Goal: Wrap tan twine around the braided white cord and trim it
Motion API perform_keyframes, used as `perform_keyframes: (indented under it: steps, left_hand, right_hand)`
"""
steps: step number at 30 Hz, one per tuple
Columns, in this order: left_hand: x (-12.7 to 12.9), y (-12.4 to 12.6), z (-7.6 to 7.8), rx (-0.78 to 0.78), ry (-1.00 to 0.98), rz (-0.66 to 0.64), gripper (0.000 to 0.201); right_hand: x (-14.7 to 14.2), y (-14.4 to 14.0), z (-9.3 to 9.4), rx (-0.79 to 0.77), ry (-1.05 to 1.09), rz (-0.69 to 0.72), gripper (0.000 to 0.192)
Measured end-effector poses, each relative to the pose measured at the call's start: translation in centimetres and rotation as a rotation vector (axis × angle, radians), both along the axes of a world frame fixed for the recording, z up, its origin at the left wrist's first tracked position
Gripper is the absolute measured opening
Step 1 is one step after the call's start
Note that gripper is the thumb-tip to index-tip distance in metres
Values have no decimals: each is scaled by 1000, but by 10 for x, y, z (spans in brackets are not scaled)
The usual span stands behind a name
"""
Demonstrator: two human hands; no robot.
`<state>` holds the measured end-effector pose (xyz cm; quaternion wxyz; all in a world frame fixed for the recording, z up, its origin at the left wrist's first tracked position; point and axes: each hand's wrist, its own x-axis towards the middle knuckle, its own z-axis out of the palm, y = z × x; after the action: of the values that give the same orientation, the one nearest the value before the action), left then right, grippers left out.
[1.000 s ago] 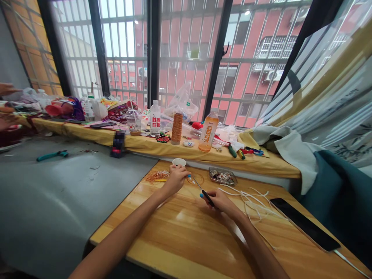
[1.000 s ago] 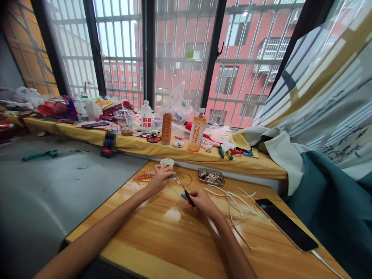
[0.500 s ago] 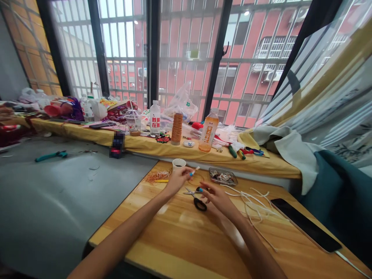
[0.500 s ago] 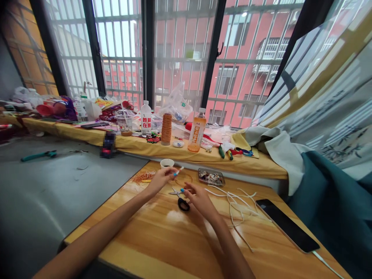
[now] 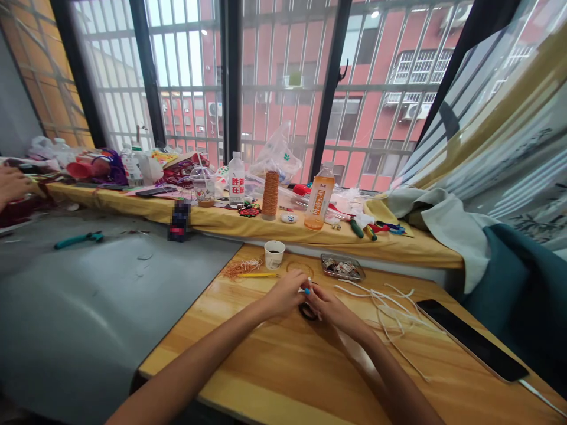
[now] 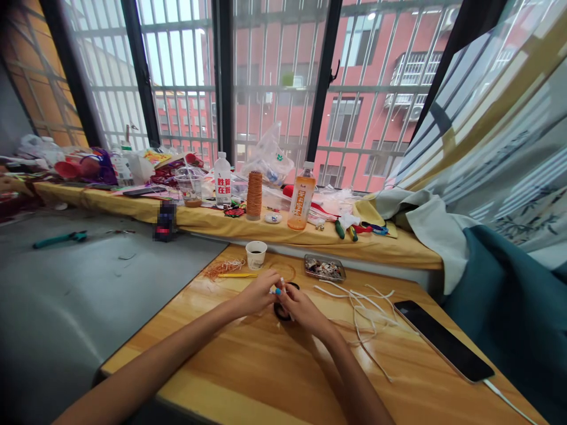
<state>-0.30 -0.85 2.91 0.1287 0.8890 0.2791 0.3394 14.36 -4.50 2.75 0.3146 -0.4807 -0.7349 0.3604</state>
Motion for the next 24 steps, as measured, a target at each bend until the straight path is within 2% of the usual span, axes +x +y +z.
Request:
perform_keyframes:
  steps: [3, 6, 11, 15, 16, 18, 21, 24]
  left_hand:
    - [-4, 4, 3, -5, 49, 12, 4]
    - [-8, 9, 3, -17, 111, 35, 5]
    - [-16, 12, 7, 136, 239, 90, 9]
    - [-15, 10, 9, 78, 248, 112, 16]
    - [-14, 9, 9, 5, 212, 112, 16]
    - [-10, 8, 9, -264, 99, 65, 16]
    - [-7, 8, 9, -773, -126, -134, 20]
    - [-5, 5, 9, -1102, -346, -321, 25]
  right_hand:
    - [6, -6, 13, 134, -169, 8, 35]
    - [13, -6, 18, 299, -356, -54, 23]
    - [28, 0, 14, 596, -781, -127, 24]
    - [37, 2, 13, 729, -931, -144, 28]
    - [39, 2, 13, 753, -959, -173, 28]
    - [43, 3, 13, 802, -1000, -263, 25]
    - [46, 4, 13, 878, -1010, -390, 22]
    - [46, 3, 13, 945, -994, -475, 25]
